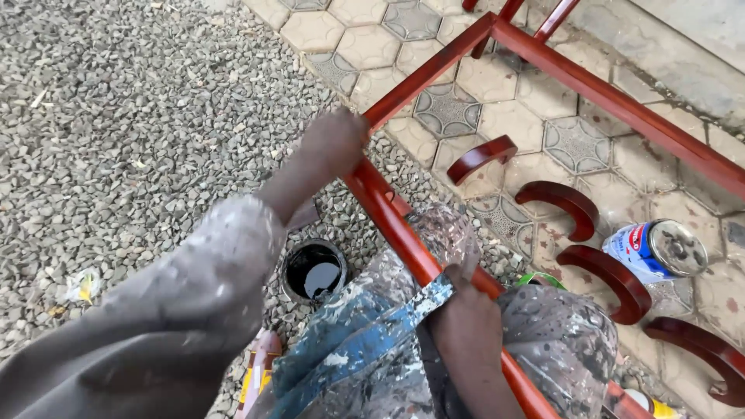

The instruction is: The person paints a red wooden chair leg using a brush and dark paint. They dip the brush into a container and apply the paint to the leg and its curved foot, then place the leg against a wall to dry.

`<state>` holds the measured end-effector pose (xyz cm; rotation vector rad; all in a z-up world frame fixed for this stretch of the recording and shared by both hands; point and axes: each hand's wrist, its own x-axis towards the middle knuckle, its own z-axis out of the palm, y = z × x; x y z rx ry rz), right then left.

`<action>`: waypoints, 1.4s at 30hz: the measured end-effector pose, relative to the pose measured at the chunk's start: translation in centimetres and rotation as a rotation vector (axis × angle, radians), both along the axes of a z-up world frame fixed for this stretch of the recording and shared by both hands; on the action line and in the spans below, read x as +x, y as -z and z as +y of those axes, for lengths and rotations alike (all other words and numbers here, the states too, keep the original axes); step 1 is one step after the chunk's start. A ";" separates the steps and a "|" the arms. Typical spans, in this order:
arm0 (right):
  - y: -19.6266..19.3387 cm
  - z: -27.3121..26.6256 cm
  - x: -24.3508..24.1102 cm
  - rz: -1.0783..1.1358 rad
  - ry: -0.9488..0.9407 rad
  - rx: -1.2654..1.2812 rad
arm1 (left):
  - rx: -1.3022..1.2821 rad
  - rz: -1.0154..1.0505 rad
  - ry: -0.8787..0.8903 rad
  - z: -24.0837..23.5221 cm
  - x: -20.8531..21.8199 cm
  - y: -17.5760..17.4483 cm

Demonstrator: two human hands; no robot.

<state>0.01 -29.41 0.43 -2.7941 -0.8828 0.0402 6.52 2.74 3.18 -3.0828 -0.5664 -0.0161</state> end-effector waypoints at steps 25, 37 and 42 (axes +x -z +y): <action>-0.2 -1.8 8.0 0.133 -0.148 -0.038 | -0.835 -0.151 -0.472 -1.2 -17.7 27.4; 0.9 8.6 -1.3 0.571 -0.779 -0.294 | -0.725 0.092 -0.548 -0.1 -15.8 46.1; 0.4 9.5 -1.0 0.647 -0.697 -0.381 | -0.641 0.233 -0.592 -0.7 -15.7 44.6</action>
